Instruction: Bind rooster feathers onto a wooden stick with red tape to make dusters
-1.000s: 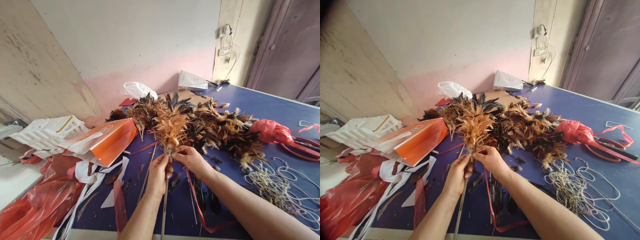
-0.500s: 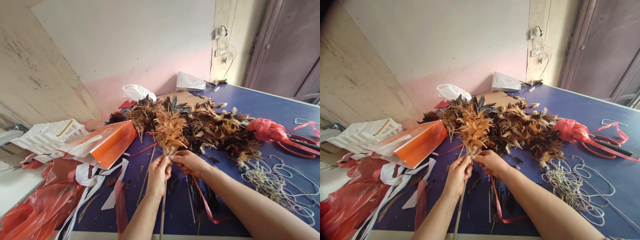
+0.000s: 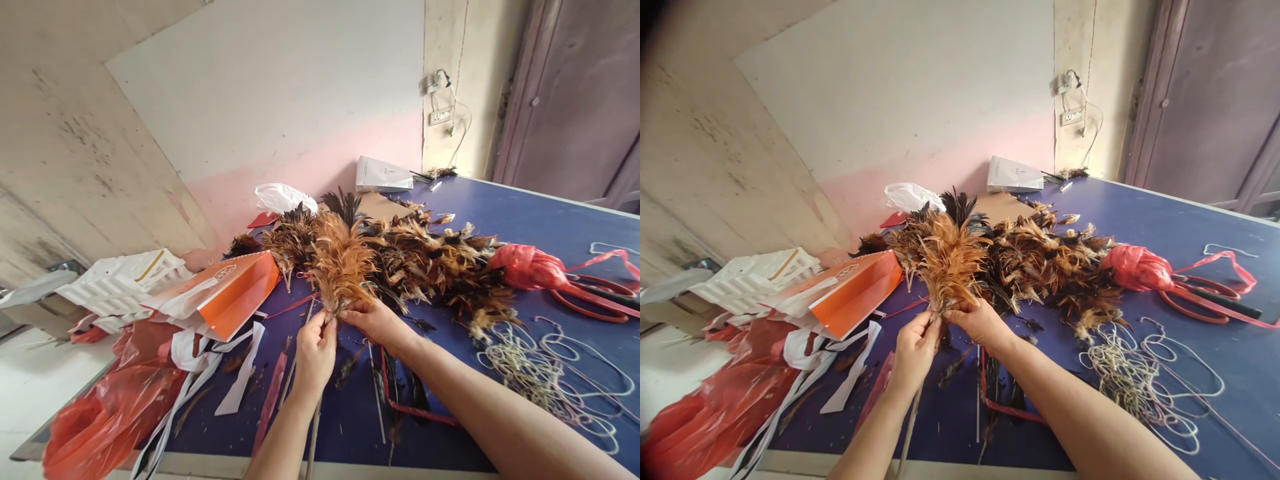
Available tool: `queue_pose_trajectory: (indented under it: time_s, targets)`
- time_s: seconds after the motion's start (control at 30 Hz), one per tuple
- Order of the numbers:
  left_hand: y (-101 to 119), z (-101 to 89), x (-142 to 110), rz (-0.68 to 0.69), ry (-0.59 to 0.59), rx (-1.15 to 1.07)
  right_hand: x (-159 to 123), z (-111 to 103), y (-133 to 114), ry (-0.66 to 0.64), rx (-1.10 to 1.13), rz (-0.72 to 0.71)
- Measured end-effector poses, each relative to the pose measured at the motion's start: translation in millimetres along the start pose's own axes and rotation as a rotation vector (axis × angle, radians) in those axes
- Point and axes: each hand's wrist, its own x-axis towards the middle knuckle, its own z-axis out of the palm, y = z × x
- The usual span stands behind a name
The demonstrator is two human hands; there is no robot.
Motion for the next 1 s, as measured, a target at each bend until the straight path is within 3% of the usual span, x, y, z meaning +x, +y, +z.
queue_pose_trajectory:
  time_s: [0.13,0.3,0.47,0.6,0.7,0.8,0.9,1.0]
  targets:
    - [5,-10.5,4,0.339,0.043,0.597,-11,11,-8,-0.020,-0.340,-0.147]
    - [3,-4.0,-15,0.547,0.004,0.819,-29,19,-21,-0.032,-0.462,-0.345]
    - [-5,3.0,-38,0.626,-0.039,1.120,-32,14,-30,-0.015,-0.571,-0.276]
    - [-8,-4.9,-47,0.764,-0.091,1.410,-31,5,-44,-0.151,-0.698,-0.173]
    - [-2,-10.6,-52,0.841,-0.142,1.514,-26,-6,-65,-0.304,-0.761,-0.121]
    - [9,-16.0,-54,0.921,-0.246,1.523,-12,-14,-87,-0.357,-0.963,-0.202]
    - [19,-24.0,-51,0.995,-0.309,1.517,2,-11,-102,-0.391,-1.227,-0.299]
    - [26,-31.7,-48,1.042,-0.328,1.498,11,0,-105,-0.469,-1.378,-0.284]
